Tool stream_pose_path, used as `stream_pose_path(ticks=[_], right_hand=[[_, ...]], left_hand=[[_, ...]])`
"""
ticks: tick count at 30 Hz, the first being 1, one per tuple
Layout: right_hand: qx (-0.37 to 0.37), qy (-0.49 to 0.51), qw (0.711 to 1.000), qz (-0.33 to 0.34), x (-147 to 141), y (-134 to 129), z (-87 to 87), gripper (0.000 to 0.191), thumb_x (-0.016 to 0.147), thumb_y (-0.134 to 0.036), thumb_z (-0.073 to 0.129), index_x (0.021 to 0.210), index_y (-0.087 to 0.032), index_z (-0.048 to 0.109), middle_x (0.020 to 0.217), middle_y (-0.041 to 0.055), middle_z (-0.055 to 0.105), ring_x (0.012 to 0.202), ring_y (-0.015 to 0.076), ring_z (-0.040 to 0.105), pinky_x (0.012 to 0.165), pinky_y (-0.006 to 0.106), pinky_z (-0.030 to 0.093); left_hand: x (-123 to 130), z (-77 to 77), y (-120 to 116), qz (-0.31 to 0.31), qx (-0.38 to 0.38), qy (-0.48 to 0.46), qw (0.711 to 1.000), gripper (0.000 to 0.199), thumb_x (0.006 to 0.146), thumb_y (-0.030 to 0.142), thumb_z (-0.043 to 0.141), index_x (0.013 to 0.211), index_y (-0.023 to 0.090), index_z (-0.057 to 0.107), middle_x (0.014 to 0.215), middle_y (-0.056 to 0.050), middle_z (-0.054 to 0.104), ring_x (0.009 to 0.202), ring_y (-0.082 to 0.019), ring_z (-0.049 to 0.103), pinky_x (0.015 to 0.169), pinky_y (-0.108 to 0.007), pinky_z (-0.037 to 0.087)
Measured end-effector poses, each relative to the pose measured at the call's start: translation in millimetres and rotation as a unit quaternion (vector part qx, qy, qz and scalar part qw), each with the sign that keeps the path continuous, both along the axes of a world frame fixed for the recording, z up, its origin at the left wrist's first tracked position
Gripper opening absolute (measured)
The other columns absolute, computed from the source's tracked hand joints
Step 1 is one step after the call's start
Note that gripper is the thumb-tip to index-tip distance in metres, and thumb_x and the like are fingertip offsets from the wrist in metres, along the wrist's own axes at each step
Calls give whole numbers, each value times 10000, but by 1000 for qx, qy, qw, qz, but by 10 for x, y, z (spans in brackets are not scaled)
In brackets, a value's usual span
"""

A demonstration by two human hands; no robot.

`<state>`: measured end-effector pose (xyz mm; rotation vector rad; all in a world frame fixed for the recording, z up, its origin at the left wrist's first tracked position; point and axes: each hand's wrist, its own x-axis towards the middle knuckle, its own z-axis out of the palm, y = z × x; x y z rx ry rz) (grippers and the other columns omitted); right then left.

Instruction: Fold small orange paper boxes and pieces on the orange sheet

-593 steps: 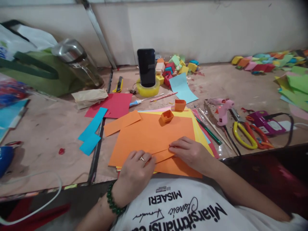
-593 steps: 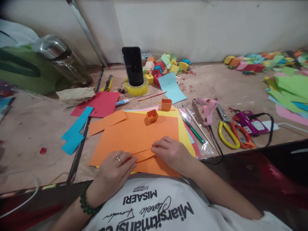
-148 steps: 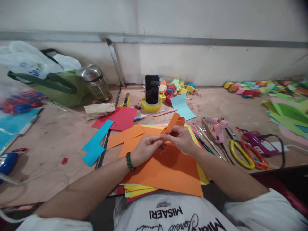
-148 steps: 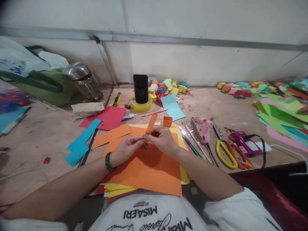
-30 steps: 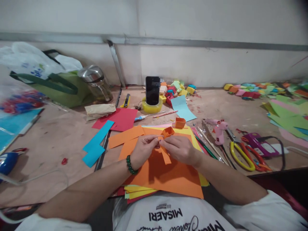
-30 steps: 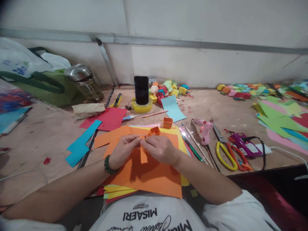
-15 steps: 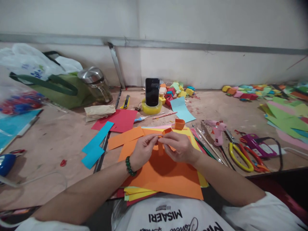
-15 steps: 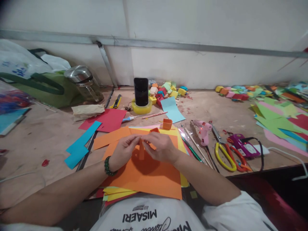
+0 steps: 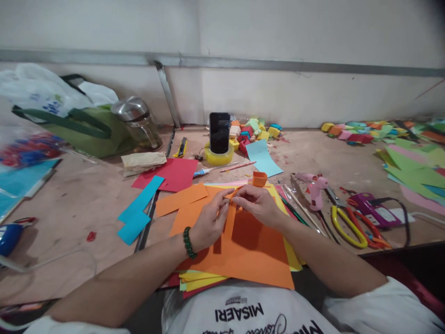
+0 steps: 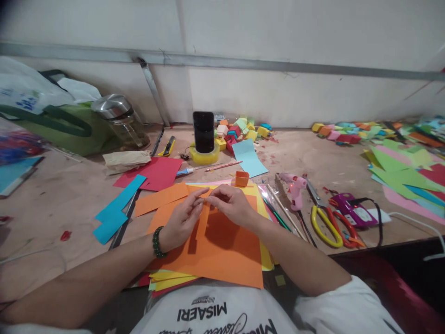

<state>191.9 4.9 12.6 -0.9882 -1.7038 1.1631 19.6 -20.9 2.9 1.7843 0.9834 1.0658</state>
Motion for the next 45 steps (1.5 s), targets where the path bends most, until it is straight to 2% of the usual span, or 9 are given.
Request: stream_pose_path(ticks=[5, 12, 22, 25, 31, 37, 40, 42, 45], right_hand=[[33, -41, 999, -7, 20, 15, -2, 297, 854, -444, 611, 728, -178, 654, 666, 6, 604, 566, 101, 534, 524, 236, 432], [161, -100, 981, -33, 5, -21, -17, 240, 889, -351, 585, 730, -183, 651, 659, 12, 592, 561, 105, 512, 522, 240, 411], [221, -121, 967, -38, -21, -53, -59, 221, 907, -269, 538, 707, -186, 584, 640, 6, 574, 548, 109, 482, 528, 243, 387], [171, -114, 978, -32, -2, -42, -57, 243, 903, -309, 537, 697, -183, 566, 643, 7, 568, 564, 111, 489, 540, 244, 388], [-66, -27, 995, 74, 66, 30, 39, 449, 887, -565, 489, 701, -164, 566, 626, -10, 543, 520, 101, 511, 513, 241, 397], [-138, 43, 985, 96, 55, 32, 67, 342, 737, -438, 746, 659, -158, 566, 605, -17, 578, 563, 97, 519, 542, 230, 394], [-183, 155, 970, 40, 73, 56, 94, 336, 671, -398, 808, 654, -164, 567, 551, -59, 537, 494, 58, 468, 490, 192, 367], [-213, 216, 953, 13, 68, 66, 117, 365, 634, -411, 832, 654, -169, 559, 525, -79, 511, 457, 41, 442, 466, 173, 364], [-261, 240, 934, 33, 6, 46, 107, 398, 604, -446, 843, 680, -174, 562, 554, -67, 560, 450, 47, 490, 478, 180, 420]], left_hand=[[-15, -9, -11, 3, 0, 2, 1000, 430, 939, 314, 427, 1328, 150, 503, 760, -16, 598, 607, -122, 491, 619, -236, 405], [-4, -50, -5, 1, 14, -1, 1000, 471, 921, 278, 458, 1380, 175, 450, 932, -60, 692, 862, -169, 629, 816, -282, 469], [-4, -68, 0, 2, 41, 49, 998, 502, 923, 210, 391, 1425, 202, 403, 909, -48, 692, 777, -151, 618, 727, -250, 466], [-4, -76, 6, -1, 46, 50, 998, 522, 930, 215, 385, 1451, 197, 361, 861, -40, 665, 732, -144, 586, 699, -250, 454], [-2, -86, 12, -28, 13, 14, 999, 576, 942, 251, 392, 1498, 177, 258, 732, 3, 556, 625, -129, 492, 634, -255, 426], [-12, -36, 37, -59, -122, -97, 986, 622, 903, 371, 513, 1470, 184, 339, 722, 3, 595, 691, -142, 559, 704, -279, 458], [-40, -7, 84, -40, -210, -188, 959, 554, 912, 453, 492, 1386, 166, 478, 800, -43, 669, 770, -170, 617, 743, -301, 487], [-51, 0, 99, -18, -198, -188, 962, 511, 889, 444, 549, 1323, 176, 552, 934, -74, 696, 864, -192, 632, 791, -314, 499], [-30, -16, 80, -2, -89, -128, 988, 455, 808, 398, 678, 1222, 215, 636, 1110, -77, 671, 996, -213, 611, 905, -342, 483]])
